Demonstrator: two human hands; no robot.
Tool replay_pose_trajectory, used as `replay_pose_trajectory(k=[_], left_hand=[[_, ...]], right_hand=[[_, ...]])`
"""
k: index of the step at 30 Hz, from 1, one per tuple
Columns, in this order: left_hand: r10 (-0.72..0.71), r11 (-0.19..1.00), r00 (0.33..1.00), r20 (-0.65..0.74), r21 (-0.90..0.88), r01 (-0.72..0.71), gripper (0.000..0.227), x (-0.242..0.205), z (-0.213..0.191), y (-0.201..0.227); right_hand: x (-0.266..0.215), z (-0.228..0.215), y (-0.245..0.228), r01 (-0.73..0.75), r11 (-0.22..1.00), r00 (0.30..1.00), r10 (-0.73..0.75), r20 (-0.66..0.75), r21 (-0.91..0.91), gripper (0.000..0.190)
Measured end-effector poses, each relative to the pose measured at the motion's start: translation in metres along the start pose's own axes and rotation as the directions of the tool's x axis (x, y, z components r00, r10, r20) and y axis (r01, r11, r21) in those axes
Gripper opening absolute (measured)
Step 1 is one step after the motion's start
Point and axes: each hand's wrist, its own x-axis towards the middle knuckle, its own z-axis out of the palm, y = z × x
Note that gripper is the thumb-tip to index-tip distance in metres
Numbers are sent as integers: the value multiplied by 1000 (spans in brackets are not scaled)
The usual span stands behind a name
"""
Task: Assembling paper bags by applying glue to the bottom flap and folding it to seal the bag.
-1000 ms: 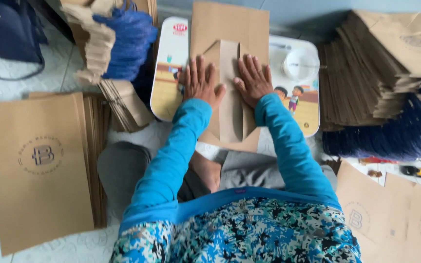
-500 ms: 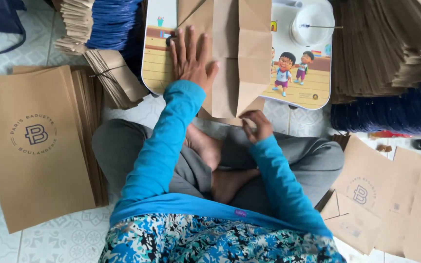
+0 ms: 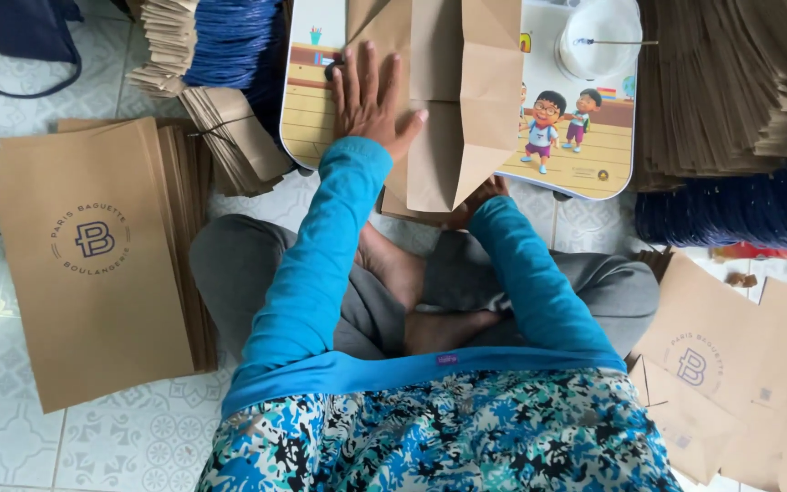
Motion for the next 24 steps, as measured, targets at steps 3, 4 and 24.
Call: replay_pose_trajectory(k=[3,4,24], left_hand=[[-1,1000,1000,-16,-11,1,106,0,2,-4],[-2,1000,1000,-23,-11,2,106,1,7,-7],[-94,515,985,145,-839,173,83,13,-56,-32]], right_hand=[[10,63,33,32,997,999,-35,-41,-74,81],[-3,47,34,34,996,998,-38,-46,-79,81],[-60,-349,82,471,821,876,-394,-277,322,102]])
